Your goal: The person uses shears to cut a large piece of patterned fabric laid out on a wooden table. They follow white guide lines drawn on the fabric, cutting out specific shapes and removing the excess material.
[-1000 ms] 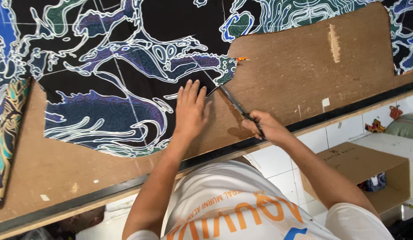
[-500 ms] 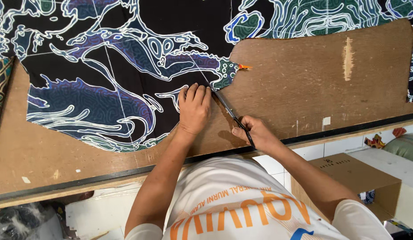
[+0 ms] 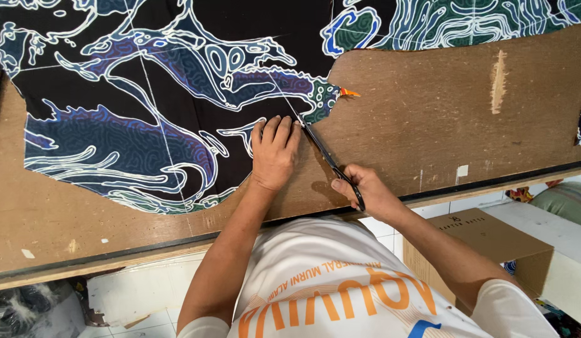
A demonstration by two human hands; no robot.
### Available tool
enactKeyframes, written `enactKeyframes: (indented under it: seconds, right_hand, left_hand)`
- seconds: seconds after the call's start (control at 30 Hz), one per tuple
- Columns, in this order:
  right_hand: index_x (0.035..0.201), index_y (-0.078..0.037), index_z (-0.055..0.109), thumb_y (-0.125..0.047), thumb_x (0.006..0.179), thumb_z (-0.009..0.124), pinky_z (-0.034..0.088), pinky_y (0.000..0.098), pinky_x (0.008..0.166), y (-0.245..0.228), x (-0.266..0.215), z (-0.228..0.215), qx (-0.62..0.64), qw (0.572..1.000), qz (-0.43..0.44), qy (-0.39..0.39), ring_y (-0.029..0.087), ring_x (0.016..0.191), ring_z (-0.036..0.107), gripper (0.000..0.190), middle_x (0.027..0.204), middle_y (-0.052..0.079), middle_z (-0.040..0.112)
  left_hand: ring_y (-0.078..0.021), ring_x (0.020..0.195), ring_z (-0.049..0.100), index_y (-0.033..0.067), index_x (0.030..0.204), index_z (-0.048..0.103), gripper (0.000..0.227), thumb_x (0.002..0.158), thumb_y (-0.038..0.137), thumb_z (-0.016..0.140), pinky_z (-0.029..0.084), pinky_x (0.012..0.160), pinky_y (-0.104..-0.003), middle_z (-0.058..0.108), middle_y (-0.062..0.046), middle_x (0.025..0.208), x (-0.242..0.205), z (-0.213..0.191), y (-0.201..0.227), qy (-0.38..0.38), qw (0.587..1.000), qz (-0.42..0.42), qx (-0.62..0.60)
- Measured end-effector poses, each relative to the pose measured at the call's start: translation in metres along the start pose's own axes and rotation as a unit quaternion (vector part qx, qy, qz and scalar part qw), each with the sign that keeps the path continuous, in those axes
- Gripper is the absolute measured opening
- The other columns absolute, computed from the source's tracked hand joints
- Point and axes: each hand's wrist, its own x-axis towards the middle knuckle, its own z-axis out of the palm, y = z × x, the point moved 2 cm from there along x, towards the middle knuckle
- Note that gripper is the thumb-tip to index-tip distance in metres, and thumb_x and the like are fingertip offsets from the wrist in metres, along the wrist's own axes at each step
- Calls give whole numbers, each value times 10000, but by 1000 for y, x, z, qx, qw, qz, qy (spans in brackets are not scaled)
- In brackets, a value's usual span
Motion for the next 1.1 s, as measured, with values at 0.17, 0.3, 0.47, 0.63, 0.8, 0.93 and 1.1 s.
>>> enactKeyframes:
  seconds: [0.17, 0.3, 0.47, 0.63, 0.8, 0.93, 1.1]
  right_hand:
    - [863, -54, 602, -411, 914, 761, 337, 237, 445, -16, 19, 2, -19, 998, -68, -6, 38, 535, 446, 394, 629, -33, 499]
    - [855, -53, 593, -406, 906, 746, 346, 244, 425, -22, 28, 6, -48, 998, -27, 3, 50, 496, 454, 388, 599, -15, 505]
    - [846, -39, 606, -379, 905, 747, 372, 246, 425, -24, 19, 4, 8, 1000, -7, 4, 59, 489, 468, 373, 629, -17, 540]
    - [843, -53, 589, -374, 909, 752, 364, 237, 440, -37, 35, 5, -16, 999, -30, -1, 45, 517, 464, 365, 628, -21, 535]
    - [835, -56, 584, -381, 914, 760, 349, 238, 437, -42, 44, 9, -33, 999, -40, -3, 43, 518, 458, 378, 612, -26, 514]
    - [820, -51, 590, -384, 882, 770, 361, 232, 402, -43, 37, 6, -12, 1000, -9, 14, 48, 465, 463, 383, 603, -26, 535]
    - [838, -65, 592, -389, 877, 761, 361, 216, 389, -52, 42, 9, 15, 1000, 1, 7, 39, 455, 467, 368, 619, -30, 539]
  left_hand:
    - [-315, 1192, 592, 25, 1224, 706, 386, 848, 109, 676, 420, 1071, -529, 637, -137, 1290, 0, -3, -1, 3, 1000, -4, -30]
    - [-317, 1198, 594, 22, 1231, 705, 412, 829, 107, 676, 418, 1076, -532, 638, -140, 1303, 2, -4, -4, -5, 999, -7, -33]
    - [-313, 1197, 602, 26, 1227, 709, 435, 800, 103, 675, 419, 1085, -538, 638, -142, 1299, 1, -5, -4, -22, 999, -19, -44]
    - [-308, 1183, 612, 31, 1194, 715, 384, 815, 81, 671, 418, 1077, -529, 646, -140, 1278, 6, -8, -5, -4, 997, -26, -66]
    - [-293, 1175, 620, 32, 1184, 725, 375, 814, 69, 676, 421, 1075, -518, 659, -128, 1275, 4, -8, -7, -7, 998, -32, -62]
    - [-291, 1201, 605, 51, 1256, 686, 419, 837, 61, 682, 424, 1098, -510, 629, -137, 1329, 4, -8, -6, -22, 995, -53, -77]
    - [-431, 1355, 452, -54, 1438, 512, 665, 828, 150, 684, 336, 1150, -575, 430, -258, 1519, 10, -13, -17, -88, 985, -122, -89]
